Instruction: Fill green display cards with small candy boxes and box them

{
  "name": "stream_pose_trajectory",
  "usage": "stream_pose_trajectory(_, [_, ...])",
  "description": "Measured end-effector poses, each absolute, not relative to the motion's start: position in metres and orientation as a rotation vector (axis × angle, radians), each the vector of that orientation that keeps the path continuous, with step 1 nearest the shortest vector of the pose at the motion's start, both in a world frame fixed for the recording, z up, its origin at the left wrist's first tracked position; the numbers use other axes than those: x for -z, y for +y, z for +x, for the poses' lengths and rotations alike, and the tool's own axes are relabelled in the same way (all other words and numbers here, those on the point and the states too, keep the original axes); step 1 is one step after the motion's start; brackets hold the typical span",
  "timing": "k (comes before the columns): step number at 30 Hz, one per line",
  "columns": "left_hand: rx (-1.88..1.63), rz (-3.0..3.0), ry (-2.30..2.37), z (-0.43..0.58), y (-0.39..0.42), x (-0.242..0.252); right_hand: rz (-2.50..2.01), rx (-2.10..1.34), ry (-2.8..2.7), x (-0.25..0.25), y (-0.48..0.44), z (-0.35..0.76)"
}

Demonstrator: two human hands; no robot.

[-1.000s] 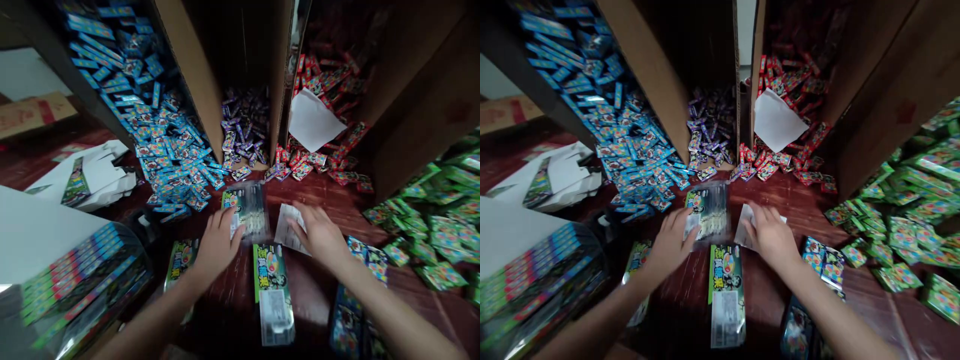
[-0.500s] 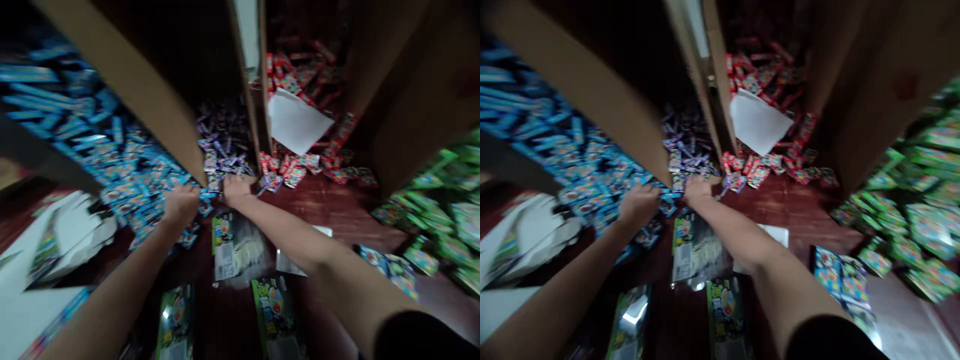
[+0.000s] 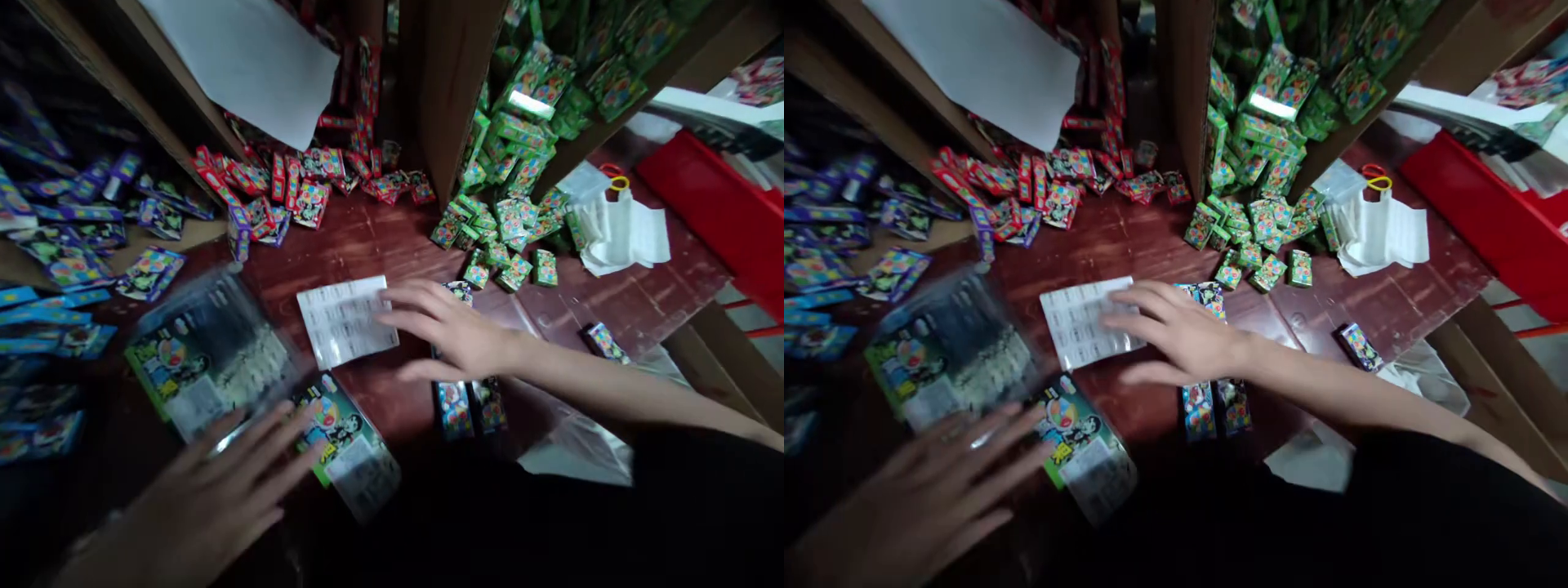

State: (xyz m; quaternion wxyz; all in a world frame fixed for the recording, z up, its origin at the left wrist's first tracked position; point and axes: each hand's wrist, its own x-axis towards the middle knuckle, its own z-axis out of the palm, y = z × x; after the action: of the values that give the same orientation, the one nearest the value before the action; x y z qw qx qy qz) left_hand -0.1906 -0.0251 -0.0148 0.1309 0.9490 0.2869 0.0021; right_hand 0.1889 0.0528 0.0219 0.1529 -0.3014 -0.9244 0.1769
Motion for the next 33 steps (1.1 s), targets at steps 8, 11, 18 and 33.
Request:
stream_pose_trajectory(8, [0.205,2.629,0.545,-0.09,-0.03,0.009,-1.209,-0.471,-2.794,0.057,-0.113,0.275])
stream_pose_trajectory(11, [0.216,2.609,0.652,-0.07,-0.032,0.005,-1.185,-0.472,-2.696,0.059,-0.112,0.277])
stream_pose_trajectory(18, [0.207,2.595,0.949,-0.048,-0.067,0.009,-1.218,-0.403,-2.52,0.068,-0.098,0.298])
stream_pose_trajectory(33, [0.097,2.464,1.294,-0.057,-0.108,0.024,-1.218,-0.524,-2.253,0.069,-0.103,0.265])
